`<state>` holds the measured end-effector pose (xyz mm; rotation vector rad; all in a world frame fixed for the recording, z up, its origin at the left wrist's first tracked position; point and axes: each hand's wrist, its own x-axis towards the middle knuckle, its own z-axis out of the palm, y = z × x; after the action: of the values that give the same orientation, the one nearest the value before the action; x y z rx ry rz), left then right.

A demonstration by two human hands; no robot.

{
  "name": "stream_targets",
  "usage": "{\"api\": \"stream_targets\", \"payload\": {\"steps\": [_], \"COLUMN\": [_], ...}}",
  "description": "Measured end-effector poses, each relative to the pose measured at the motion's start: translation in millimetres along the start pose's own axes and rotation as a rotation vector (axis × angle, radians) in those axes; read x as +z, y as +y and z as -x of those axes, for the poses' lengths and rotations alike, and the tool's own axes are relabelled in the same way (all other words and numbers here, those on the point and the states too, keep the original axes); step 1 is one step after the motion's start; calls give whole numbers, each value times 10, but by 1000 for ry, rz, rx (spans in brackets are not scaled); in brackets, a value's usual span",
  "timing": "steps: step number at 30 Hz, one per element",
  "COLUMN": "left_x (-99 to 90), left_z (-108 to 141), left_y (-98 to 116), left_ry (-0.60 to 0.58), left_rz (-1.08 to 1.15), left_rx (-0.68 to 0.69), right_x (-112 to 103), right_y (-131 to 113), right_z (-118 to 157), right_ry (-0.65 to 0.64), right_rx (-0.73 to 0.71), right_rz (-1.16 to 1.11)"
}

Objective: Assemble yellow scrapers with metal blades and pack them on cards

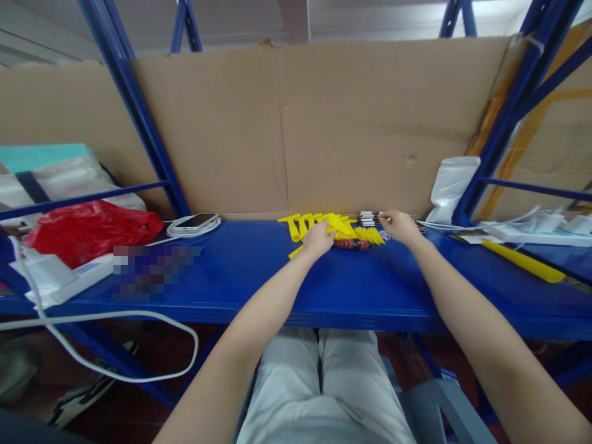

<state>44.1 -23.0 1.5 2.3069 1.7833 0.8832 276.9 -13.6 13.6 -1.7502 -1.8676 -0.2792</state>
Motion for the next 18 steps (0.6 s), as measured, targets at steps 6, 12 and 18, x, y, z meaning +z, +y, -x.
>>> {"api": "stream_targets", "payload": {"steps": [6, 12, 18], "left_x": [-11, -5, -6], "left_z": [5, 3, -2], "left_y": [11, 14, 19], "left_ry": [-13, -13, -22], "left_rz": [-72, -80, -86], "left_rx": [25, 31, 25], "right_x": [-101, 20, 72], "right_y": [450, 650, 701], "right_z": [8, 23, -2], "right_ry": [-219, -335, -351], "right_rx": [462, 542, 549], "right_rz": [209, 253, 254]}}
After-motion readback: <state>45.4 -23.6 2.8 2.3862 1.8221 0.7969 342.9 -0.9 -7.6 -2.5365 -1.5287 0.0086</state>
